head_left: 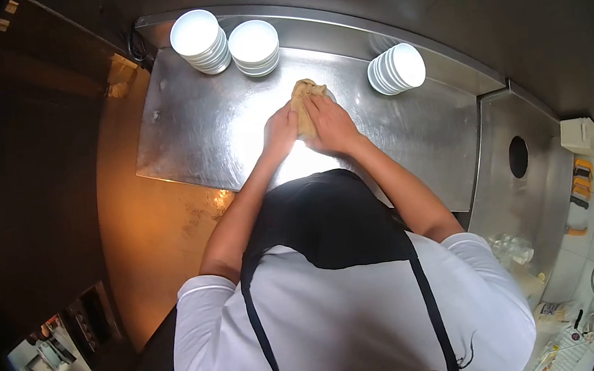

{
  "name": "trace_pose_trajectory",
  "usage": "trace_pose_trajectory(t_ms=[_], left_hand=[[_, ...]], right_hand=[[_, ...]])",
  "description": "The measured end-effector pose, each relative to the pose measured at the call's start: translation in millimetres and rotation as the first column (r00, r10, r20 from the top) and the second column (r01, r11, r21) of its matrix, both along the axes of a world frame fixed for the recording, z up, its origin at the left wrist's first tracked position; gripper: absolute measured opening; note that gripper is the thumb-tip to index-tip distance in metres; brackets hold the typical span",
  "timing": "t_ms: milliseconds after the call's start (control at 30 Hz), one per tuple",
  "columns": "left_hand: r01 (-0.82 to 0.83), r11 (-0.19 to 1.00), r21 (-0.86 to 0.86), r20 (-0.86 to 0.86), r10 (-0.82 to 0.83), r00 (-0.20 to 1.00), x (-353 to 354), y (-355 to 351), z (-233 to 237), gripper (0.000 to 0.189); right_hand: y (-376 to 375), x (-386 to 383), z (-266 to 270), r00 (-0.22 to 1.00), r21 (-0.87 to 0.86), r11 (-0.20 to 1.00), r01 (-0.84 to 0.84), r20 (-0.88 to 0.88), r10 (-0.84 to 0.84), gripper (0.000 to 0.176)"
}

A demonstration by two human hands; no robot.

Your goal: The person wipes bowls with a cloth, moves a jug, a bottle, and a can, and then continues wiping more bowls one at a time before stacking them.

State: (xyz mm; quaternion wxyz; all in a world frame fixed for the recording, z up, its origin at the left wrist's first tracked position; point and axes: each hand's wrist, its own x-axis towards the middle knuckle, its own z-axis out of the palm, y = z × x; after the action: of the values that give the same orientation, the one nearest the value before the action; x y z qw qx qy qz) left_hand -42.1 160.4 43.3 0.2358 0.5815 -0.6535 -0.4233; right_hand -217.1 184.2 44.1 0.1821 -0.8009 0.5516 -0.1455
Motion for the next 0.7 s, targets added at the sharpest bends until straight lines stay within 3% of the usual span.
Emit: trace_pose_trajectory(t_ms=[100, 133, 200, 300, 433, 500, 533, 600, 667, 700], left_hand=[[-0.039, 0.998, 0.054, -0.218, 0.05, 0.975, 1, -3, -34, 0.044], [-0.046, 0.996, 0.074, -0.302, 0.066, 0.951, 3, -8, -39, 0.045], [-0.013, 0.994, 0.109, -0.291, 0.044, 0.956, 7, -14, -44, 0.048], [-0.008, 0.979, 0.201, -0.303, 0.07, 0.95, 10, -22, -38, 0.055], [0.023, 0.89, 0.456, -0.403, 0.183, 0.897, 16, -37, -25, 0.07], [0.027, 0.835, 0.55, -0.45, 0.269, 0.852, 15, -35, -5, 0.077], [0.033, 0.803, 0.596, -0.467, 0.312, 0.827, 15, -34, 2, 0.08], [-0.008, 0.853, 0.522, -0.384, 0.242, 0.891, 17, -39, -16, 0.083], [-0.03, 0.891, 0.454, -0.32, 0.195, 0.927, 20, -42, -22, 0.075], [0.021, 0.949, 0.315, -0.245, 0.06, 0.968, 22, -39, -19, 0.075]], right_hand=[[-14, 2, 14, 0.995, 0.145, 0.989, 0.022, 0.089, -0.035, 0.064], [-24, 0, 18, 0.999, 0.261, 0.965, 0.015, 0.041, -0.027, 0.062], [-38, -1, 25, 0.999, 0.482, 0.876, 0.019, -0.049, 0.005, 0.059], [-47, -1, 28, 0.996, 0.491, 0.871, 0.021, -0.087, 0.025, 0.063], [-34, -4, 18, 0.945, 0.246, 0.968, -0.05, 0.327, -0.034, 0.067], [-24, -8, 24, 0.842, 0.194, 0.981, -0.027, 0.534, -0.083, 0.07], [-21, -12, 30, 0.739, 0.269, 0.963, -0.03, 0.655, -0.16, 0.069], [-16, -31, 48, 0.475, 0.413, 0.908, -0.068, 0.814, -0.334, 0.069], [-12, -56, 83, 0.459, 0.334, 0.939, 0.085, 0.823, -0.335, 0.071], [-10, -66, 98, 0.537, 0.256, 0.954, 0.157, 0.788, -0.3, 0.072]])
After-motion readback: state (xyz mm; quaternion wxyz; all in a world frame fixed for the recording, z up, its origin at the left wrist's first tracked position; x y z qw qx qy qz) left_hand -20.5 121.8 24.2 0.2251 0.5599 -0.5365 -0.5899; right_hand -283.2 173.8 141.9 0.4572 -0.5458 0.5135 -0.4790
